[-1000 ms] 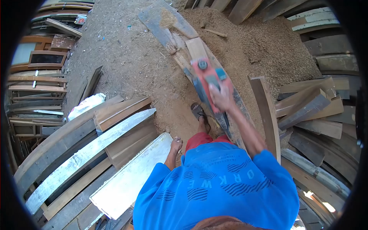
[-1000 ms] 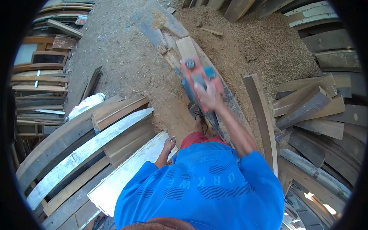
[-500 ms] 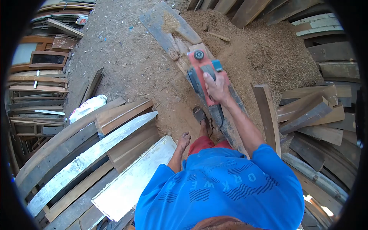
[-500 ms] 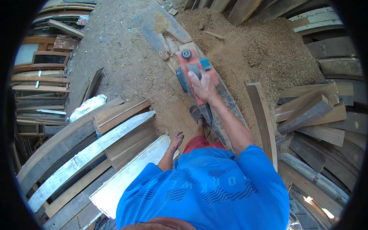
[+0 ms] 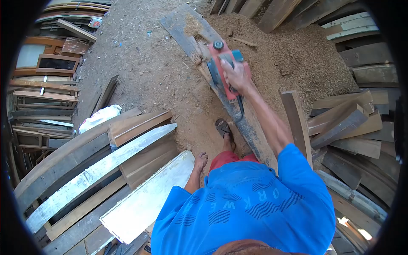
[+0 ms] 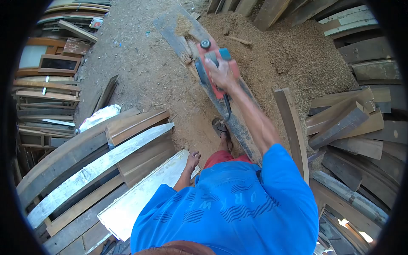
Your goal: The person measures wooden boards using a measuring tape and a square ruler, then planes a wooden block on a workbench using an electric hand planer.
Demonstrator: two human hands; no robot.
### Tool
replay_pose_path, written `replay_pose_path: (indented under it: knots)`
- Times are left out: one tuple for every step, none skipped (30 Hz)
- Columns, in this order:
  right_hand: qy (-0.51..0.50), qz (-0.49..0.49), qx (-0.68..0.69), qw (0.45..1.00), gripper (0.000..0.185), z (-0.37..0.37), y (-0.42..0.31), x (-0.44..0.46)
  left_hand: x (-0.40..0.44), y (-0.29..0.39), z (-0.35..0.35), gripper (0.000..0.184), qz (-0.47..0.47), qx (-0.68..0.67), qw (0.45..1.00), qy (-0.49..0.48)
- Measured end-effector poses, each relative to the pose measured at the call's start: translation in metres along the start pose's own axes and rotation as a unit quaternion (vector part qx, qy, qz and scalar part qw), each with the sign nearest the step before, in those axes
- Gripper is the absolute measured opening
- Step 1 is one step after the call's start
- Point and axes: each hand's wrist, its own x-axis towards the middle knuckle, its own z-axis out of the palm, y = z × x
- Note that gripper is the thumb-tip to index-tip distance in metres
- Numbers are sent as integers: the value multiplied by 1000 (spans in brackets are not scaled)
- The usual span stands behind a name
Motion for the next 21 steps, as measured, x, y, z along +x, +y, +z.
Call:
replay_pose_path:
  knots:
    - [-3,-4,15,1000,39,-3,17,-20,0,0,2,52,-4,7,1000,-8]
    - [-15,12,-11,1000,45,-11,23,-47,-2,-3,4,52,-9,14,1000,-17]
    - [-29,29,-36,999,52,-16,27,-78,-4,-4,6,52,-14,21,999,-25]
    - [-29,38,-46,998,50,-18,33,-110,-4,-3,7,52,-11,31,999,-28]
    - [-31,47,-57,997,48,-20,41,-141,-4,0,10,52,-7,42,999,-32]
    - [-20,24,-49,998,48,-21,50,-172,-6,0,11,52,-6,52,998,-36]
    - [-17,19,-44,999,48,-21,56,-181,-3,3,12,52,-4,44,998,-41]
    - [-15,15,-39,999,48,-20,63,-191,-1,7,14,52,-3,36,998,-47]
    - [-19,32,-38,999,49,-19,63,-192,4,5,19,52,-3,27,998,-54]
    - [-22,48,-37,998,49,-18,63,-193,8,3,24,52,5,24,998,-53]
    - [-19,51,-43,998,50,-18,63,-184,16,3,27,52,14,20,998,-50]
    - [-17,52,-49,997,51,-15,49,-166,23,2,30,52,24,16,999,-46]
    - [-16,52,-55,997,51,-11,37,-145,23,10,29,51,23,6,999,-48]
    - [-10,56,-50,997,53,-7,32,-127,17,19,27,51,20,-4,999,-50]
    - [-4,59,-44,997,54,-4,28,-106,16,27,24,51,19,-14,998,-51]
    - [7,34,-44,998,55,1,26,-85,17,26,24,50,24,-17,999,-43]
    - [18,8,-45,999,56,5,24,-62,21,23,25,50,31,-21,999,-35]
    - [37,-37,-35,998,48,11,25,-37,24,22,26,49,39,-25,999,-28]
    - [46,-61,-33,997,46,16,21,-14,24,25,23,49,34,-21,999,-25]
    - [55,-84,-31,994,46,21,18,8,19,29,19,50,30,-15,999,-23]
    - [56,-89,-31,994,47,22,7,25,15,33,14,50,25,-8,999,-20]
